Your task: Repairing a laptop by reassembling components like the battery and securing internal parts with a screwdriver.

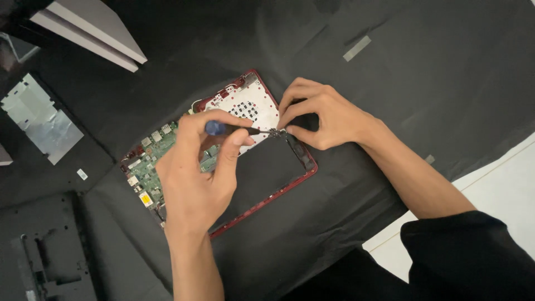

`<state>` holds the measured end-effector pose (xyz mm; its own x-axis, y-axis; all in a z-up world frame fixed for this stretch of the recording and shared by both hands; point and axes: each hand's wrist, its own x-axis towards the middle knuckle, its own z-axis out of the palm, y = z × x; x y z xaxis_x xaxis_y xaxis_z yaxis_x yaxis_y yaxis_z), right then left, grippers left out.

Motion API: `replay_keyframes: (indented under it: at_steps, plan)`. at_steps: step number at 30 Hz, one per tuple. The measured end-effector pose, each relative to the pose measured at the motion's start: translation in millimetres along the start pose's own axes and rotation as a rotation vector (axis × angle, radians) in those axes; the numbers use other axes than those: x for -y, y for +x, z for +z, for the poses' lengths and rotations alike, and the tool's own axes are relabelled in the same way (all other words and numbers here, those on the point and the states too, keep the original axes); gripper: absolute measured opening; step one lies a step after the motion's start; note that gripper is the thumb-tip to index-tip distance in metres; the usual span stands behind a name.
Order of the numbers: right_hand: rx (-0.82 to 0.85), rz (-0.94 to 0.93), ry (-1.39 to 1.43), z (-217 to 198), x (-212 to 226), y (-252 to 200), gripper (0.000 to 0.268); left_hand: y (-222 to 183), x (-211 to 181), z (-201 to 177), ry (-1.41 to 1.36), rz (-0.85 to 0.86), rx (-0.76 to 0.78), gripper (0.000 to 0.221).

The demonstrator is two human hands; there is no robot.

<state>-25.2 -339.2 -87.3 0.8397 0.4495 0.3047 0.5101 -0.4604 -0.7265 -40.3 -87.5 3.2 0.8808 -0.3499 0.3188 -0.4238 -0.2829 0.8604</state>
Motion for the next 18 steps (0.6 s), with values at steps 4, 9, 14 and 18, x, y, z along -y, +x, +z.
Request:
replay_keyframes:
  at_steps: [4,9,14,18]
  plan:
    - [-0.023,-0.025,0.033,-0.8,1.7,1.1,0.021,3.4,-15.1,-3.3,0.219,0.059,-0.004,0.017]
    - [-0.028,-0.045,0.052,2.7,-7.3,1.4,0.019,20.6,-41.7,-13.5,0.332,0.113,0.107,0.018]
    - [-0.042,-0.054,0.046,-1.3,-4.4,3.1,0.014,39.8,-74.1,-10.9,0.517,0.184,0.401,0.018]
    - [-0.032,-0.042,0.062,1.1,-5.9,0.9,0.016,46.6,-76.4,1.2,0.973,0.31,0.547,0.022]
